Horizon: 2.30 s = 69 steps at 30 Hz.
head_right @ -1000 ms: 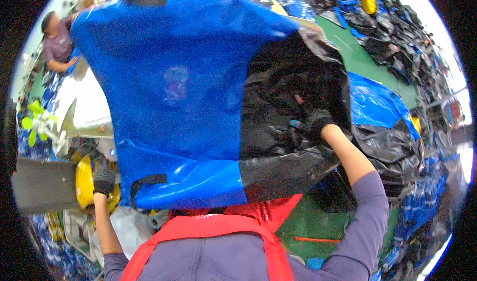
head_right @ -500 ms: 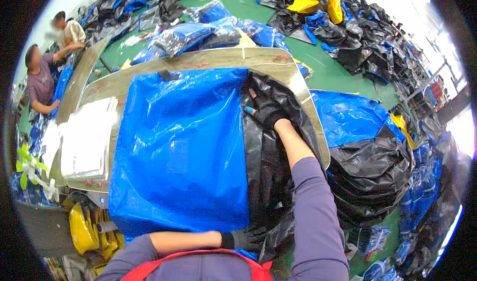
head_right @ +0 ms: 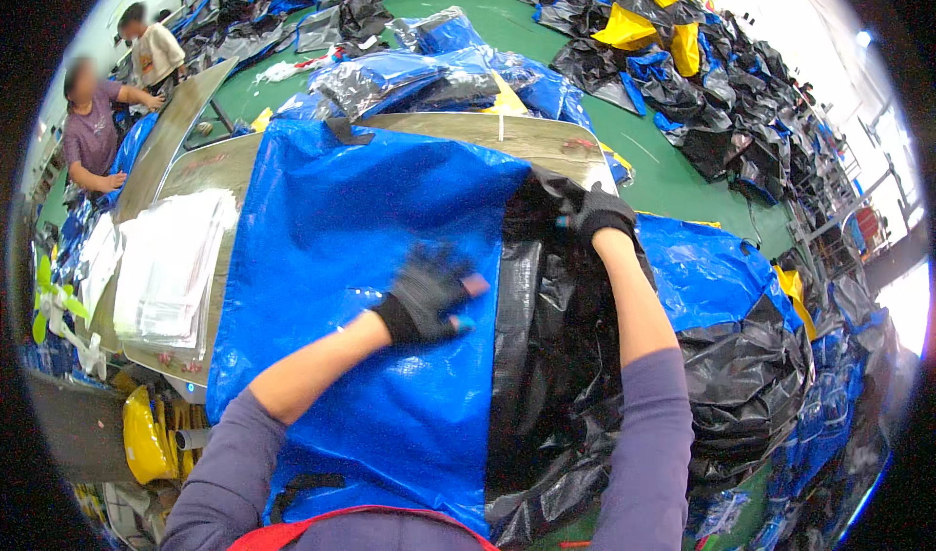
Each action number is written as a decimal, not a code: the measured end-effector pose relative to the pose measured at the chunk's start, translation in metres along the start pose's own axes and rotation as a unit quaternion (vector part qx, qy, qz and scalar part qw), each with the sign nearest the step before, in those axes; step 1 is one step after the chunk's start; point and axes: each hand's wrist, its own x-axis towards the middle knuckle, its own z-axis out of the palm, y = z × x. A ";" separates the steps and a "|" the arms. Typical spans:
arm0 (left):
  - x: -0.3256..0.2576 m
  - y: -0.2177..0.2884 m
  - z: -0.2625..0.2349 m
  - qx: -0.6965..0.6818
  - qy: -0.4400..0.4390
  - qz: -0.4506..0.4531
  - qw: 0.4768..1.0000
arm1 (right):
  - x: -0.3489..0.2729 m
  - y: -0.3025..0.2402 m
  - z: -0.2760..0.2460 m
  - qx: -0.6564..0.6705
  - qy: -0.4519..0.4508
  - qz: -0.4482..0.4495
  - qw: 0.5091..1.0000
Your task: The person repeatedly folds blue and black plastic bags, places each folded bag into a clear plastic sleeve, seals the sleeve, and sets it aside. The person repeats this cycle multiple times at a worktable in a factory setting.
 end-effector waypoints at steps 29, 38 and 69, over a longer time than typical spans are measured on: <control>-0.202 -0.019 -0.068 0.061 -0.128 -0.226 0.964 | -0.158 0.097 0.073 -0.168 -0.046 -0.143 0.974; -0.138 -0.028 -0.079 -0.052 0.062 -0.199 0.977 | -0.073 0.204 0.091 0.078 -0.119 -0.048 0.989; 0.087 0.103 0.049 0.015 0.094 0.075 0.993 | -0.168 0.084 0.024 0.076 0.089 -0.346 0.931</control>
